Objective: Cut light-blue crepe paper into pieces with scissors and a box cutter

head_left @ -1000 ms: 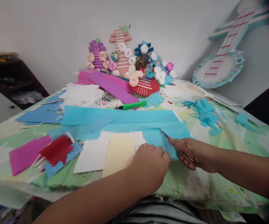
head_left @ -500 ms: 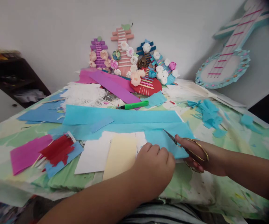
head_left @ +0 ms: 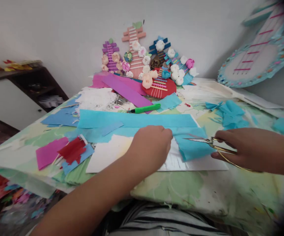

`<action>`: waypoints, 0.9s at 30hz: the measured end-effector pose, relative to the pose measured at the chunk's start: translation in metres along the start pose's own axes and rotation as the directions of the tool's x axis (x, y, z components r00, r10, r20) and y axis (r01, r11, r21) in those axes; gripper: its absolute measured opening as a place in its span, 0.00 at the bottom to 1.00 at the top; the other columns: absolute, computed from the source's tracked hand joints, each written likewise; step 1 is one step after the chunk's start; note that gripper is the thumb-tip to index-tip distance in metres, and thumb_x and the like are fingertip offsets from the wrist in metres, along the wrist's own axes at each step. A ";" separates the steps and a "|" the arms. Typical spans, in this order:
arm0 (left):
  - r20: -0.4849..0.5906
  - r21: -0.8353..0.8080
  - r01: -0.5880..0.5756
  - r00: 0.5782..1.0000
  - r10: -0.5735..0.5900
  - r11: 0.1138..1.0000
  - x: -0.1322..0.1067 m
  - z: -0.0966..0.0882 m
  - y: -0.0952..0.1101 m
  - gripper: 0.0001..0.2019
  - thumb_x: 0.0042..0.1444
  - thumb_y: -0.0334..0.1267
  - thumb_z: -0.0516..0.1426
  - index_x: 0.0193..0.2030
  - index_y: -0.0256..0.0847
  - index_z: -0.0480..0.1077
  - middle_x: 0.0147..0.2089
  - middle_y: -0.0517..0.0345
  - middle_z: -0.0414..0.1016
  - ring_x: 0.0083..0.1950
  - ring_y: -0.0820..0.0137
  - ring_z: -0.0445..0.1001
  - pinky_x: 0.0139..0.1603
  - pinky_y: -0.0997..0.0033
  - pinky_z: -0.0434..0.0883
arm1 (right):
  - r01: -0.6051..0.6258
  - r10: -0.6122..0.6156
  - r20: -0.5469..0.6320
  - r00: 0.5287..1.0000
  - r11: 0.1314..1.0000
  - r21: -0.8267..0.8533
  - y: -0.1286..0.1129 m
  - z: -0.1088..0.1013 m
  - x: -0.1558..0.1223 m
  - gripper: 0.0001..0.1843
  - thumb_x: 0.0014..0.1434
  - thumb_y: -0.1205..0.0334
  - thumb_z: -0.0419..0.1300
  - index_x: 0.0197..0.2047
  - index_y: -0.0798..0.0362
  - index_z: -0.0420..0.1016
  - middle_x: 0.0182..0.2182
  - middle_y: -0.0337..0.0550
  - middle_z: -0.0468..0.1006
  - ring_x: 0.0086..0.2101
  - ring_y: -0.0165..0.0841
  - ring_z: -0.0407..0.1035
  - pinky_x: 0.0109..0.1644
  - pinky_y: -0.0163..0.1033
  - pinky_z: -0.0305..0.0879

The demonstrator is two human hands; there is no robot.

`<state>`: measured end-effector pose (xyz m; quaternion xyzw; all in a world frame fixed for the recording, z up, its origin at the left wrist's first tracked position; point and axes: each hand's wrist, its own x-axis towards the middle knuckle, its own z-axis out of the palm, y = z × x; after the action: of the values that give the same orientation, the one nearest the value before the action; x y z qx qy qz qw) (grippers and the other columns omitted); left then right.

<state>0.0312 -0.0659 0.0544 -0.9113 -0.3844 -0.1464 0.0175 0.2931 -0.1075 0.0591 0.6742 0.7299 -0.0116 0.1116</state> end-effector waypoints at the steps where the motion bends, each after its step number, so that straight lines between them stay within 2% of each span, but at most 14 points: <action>1: 0.017 0.016 0.038 0.999 -0.039 0.999 0.006 -0.004 -0.001 0.11 0.57 0.36 0.46 0.26 0.39 0.66 0.26 0.57 0.68 0.29 0.68 0.67 0.28 0.71 0.60 | 0.031 -0.031 0.047 0.998 1.000 -0.001 0.000 -0.001 0.008 0.22 0.47 0.39 0.51 0.32 0.49 0.67 0.25 0.46 0.72 0.25 0.37 0.65 0.28 0.40 0.52; 4: 0.018 0.046 0.088 0.996 -0.089 0.995 0.028 -0.012 -0.008 0.11 0.57 0.36 0.46 0.29 0.38 0.67 0.28 0.56 0.69 0.31 0.68 0.67 0.29 0.71 0.60 | 0.113 -0.114 0.088 0.990 0.993 0.017 -0.001 -0.003 0.031 0.21 0.49 0.43 0.52 0.34 0.53 0.68 0.29 0.51 0.72 0.29 0.39 0.66 0.30 0.40 0.53; 7: -0.006 0.060 0.124 0.992 -0.123 0.991 0.048 -0.013 -0.018 0.11 0.56 0.36 0.47 0.30 0.37 0.68 0.28 0.56 0.69 0.31 0.67 0.68 0.29 0.71 0.60 | 0.157 -0.160 0.105 0.982 0.987 0.032 -0.001 0.001 0.047 0.22 0.49 0.43 0.51 0.35 0.54 0.68 0.30 0.52 0.72 0.30 0.39 0.66 0.31 0.40 0.54; 13: -0.035 0.015 0.108 0.994 -0.107 0.994 0.070 -0.012 -0.030 0.11 0.56 0.36 0.47 0.35 0.37 0.70 0.33 0.56 0.71 0.36 0.68 0.68 0.33 0.72 0.61 | 0.282 -0.282 0.057 0.958 0.959 0.009 -0.005 0.012 0.055 0.22 0.48 0.43 0.52 0.35 0.54 0.70 0.31 0.51 0.73 0.32 0.42 0.67 0.30 0.39 0.53; 19: -0.033 -0.082 0.084 0.996 -0.087 0.993 0.084 -0.008 -0.039 0.11 0.56 0.37 0.49 0.38 0.37 0.71 0.37 0.57 0.73 0.38 0.68 0.69 0.37 0.72 0.61 | 0.273 -0.275 0.073 0.959 0.961 0.033 -0.006 0.017 0.062 0.21 0.47 0.44 0.54 0.34 0.54 0.70 0.29 0.53 0.73 0.31 0.43 0.67 0.29 0.40 0.52; 27: -0.009 -0.272 0.132 0.990 -0.140 0.953 0.100 0.007 -0.059 0.09 0.54 0.37 0.49 0.34 0.37 0.69 0.32 0.58 0.70 0.34 0.71 0.67 0.38 0.71 0.61 | 0.249 -0.258 0.098 0.961 0.964 0.094 -0.005 0.023 0.068 0.23 0.44 0.40 0.54 0.31 0.53 0.69 0.26 0.48 0.71 0.27 0.40 0.65 0.26 0.38 0.50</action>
<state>0.0571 0.0463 0.0707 -0.8744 -0.4222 -0.2112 -0.1119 0.2870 -0.0451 0.0235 0.5776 0.8020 -0.0920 0.1216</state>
